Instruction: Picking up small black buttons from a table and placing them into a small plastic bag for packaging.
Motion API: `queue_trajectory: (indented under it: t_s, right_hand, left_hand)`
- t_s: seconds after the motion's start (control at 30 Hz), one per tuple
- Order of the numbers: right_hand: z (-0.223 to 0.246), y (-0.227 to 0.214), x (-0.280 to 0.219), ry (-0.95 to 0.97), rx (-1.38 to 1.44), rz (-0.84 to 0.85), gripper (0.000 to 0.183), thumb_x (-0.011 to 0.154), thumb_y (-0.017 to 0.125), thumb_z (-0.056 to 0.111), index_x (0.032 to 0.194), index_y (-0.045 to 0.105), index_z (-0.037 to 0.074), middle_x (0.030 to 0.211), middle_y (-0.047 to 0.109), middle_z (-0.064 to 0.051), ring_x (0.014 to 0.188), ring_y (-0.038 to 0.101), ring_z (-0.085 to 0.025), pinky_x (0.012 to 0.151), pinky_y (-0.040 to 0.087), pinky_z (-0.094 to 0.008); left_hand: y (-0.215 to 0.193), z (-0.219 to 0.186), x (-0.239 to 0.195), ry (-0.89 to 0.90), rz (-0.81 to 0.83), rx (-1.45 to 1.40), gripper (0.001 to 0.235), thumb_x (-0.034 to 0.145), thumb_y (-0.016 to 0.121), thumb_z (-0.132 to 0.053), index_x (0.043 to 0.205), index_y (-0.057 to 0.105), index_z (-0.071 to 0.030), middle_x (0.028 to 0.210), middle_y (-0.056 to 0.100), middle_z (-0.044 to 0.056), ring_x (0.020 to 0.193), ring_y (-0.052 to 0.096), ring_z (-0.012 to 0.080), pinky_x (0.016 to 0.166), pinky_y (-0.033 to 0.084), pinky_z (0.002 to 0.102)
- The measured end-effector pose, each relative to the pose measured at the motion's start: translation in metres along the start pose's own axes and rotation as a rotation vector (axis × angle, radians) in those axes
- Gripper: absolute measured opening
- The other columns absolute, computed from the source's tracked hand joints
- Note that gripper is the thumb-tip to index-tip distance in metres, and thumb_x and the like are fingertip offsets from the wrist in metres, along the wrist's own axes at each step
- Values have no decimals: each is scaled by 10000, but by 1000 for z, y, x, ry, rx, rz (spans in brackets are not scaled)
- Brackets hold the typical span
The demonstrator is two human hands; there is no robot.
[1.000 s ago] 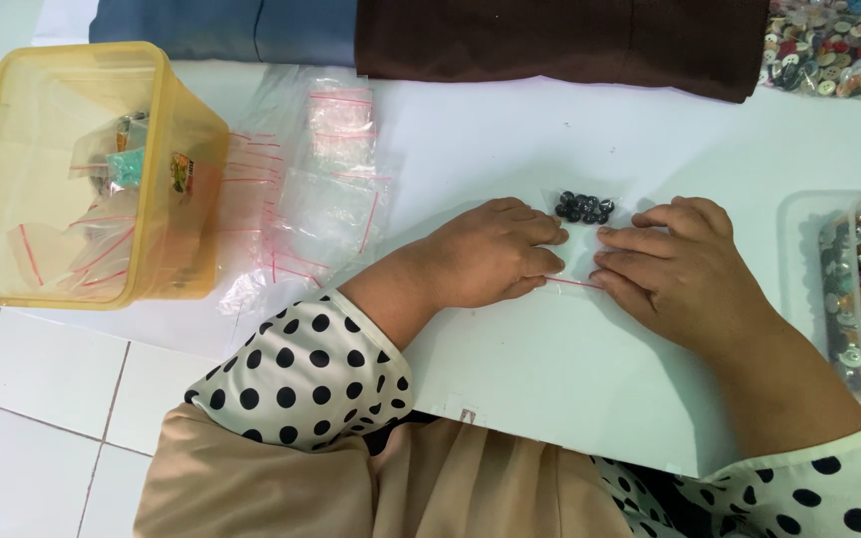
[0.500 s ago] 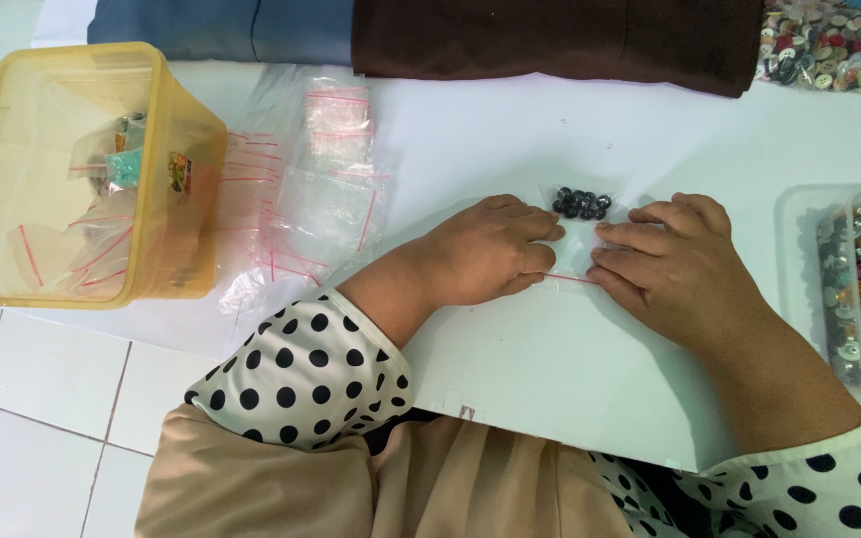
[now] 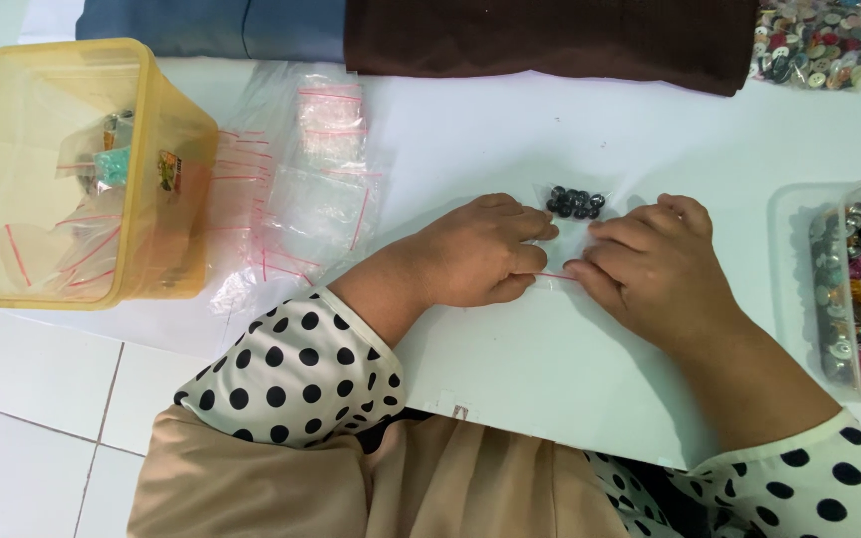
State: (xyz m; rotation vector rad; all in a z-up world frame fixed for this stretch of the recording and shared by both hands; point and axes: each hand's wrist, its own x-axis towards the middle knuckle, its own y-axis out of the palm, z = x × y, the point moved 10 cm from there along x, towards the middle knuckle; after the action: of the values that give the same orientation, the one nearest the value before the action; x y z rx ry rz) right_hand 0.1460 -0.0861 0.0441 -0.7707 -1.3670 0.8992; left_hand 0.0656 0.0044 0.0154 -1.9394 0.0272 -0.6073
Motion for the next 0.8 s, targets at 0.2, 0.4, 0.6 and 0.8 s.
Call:
queue_trajectory:
  t_s: [0.2, 0.4, 0.6, 0.8]
  right_hand:
    - [-8, 13, -5, 143, -4, 113, 170, 883, 794, 344, 887, 742, 183, 1063, 738, 19, 1039, 653, -219, 1102, 384, -501]
    - [-16, 15, -8, 174, 72, 143, 161, 891, 787, 324, 925, 753, 171, 1106, 724, 19, 1059, 637, -233, 1086, 385, -517]
    - [-23, 17, -11, 176, 167, 169, 85, 902, 772, 268, 948, 759, 198, 1169, 705, 32, 1084, 633, -254, 1019, 436, -498]
    - [-20, 12, -12, 108, 156, 170, 43, 924, 758, 246, 933, 766, 204, 1203, 715, 54, 1060, 635, -230, 1056, 416, -489]
  left_hand:
    - [-17, -5, 11, -174, 93, -48, 64, 896, 720, -182, 947, 727, -145, 1090, 690, 75, 1007, 706, 264, 1064, 475, 479]
    - [-17, -4, 10, -176, 113, -46, 118, 901, 707, -176, 997, 775, -183, 1122, 695, 57, 1075, 688, 251, 1101, 451, 463]
    - [-27, -3, 9, -190, 111, -182, 128, 899, 692, -121, 983, 787, -139, 1172, 710, 113, 1125, 681, 296, 1098, 445, 496]
    - [-33, -6, 12, -177, 123, -224, 163, 884, 697, -93, 998, 806, -135, 1118, 731, 113, 1080, 695, 288, 1078, 467, 480]
